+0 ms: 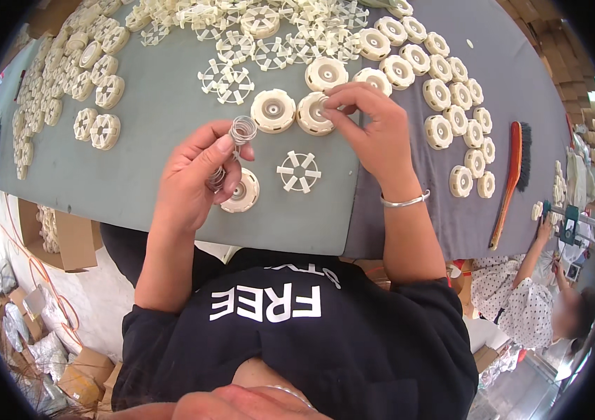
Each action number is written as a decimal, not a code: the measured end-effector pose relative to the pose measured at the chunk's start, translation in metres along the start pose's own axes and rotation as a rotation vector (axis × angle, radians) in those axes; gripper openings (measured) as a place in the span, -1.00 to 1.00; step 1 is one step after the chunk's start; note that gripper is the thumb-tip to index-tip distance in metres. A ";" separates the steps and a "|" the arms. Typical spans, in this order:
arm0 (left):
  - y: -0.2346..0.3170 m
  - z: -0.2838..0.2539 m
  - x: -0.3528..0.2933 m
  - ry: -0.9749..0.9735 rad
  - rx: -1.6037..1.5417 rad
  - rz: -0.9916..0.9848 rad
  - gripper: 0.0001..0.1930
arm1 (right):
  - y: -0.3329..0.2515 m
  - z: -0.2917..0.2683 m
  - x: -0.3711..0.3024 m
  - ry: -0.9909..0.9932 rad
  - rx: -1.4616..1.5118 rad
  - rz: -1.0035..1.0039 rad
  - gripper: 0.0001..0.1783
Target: The person assembles small white plastic components by hand on a table. They pick up a circular base, insert a metal spring into the center, and place a cross-shaped plastic piece on top. The person repeats this process for multiple units, stacking the finished assemblies on the table.
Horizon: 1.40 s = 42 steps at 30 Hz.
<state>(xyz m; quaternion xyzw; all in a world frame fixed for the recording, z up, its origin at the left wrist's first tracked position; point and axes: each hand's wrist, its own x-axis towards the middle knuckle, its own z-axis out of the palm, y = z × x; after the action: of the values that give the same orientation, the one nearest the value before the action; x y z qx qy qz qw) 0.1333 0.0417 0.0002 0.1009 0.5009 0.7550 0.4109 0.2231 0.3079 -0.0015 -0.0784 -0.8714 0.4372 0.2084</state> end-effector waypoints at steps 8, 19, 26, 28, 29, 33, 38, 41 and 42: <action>-0.001 0.000 -0.004 -0.019 -0.083 -0.078 -0.66 | 0.002 -0.006 0.000 -0.126 -0.184 -0.052 -0.85; -0.012 0.012 -0.008 0.036 0.611 0.346 -0.77 | -0.034 0.013 -0.026 -0.387 0.573 0.128 -0.71; -0.010 0.018 -0.008 0.052 0.825 0.518 -0.81 | -0.033 0.014 -0.026 -0.362 0.709 0.131 -0.69; -0.011 0.017 -0.007 0.030 0.819 0.542 -0.80 | -0.031 0.013 -0.024 -0.352 0.614 0.026 -0.68; -0.009 0.017 -0.008 -0.009 0.732 0.418 -0.80 | -0.030 0.014 -0.024 -0.345 0.589 -0.036 -0.67; 0.005 0.008 -0.011 -0.214 0.217 -0.108 -0.77 | -0.028 0.007 -0.018 -0.370 0.426 -0.279 -0.62; 0.004 -0.009 -0.007 -0.381 -0.187 -0.314 -0.80 | -0.045 0.002 -0.013 -0.168 0.297 -0.531 -0.62; -0.003 0.017 -0.010 -0.085 -0.025 -0.017 -0.87 | -0.053 0.003 -0.022 -0.167 0.560 -0.094 -0.68; -0.007 0.030 -0.009 0.010 0.071 0.183 -0.84 | -0.053 0.005 -0.024 -0.177 0.665 0.110 -0.71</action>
<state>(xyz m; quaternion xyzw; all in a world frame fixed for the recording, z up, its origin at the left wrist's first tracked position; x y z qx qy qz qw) 0.1598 0.0567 0.0105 0.1570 0.5179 0.7718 0.3338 0.2449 0.2649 0.0311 -0.0150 -0.6904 0.7129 0.1223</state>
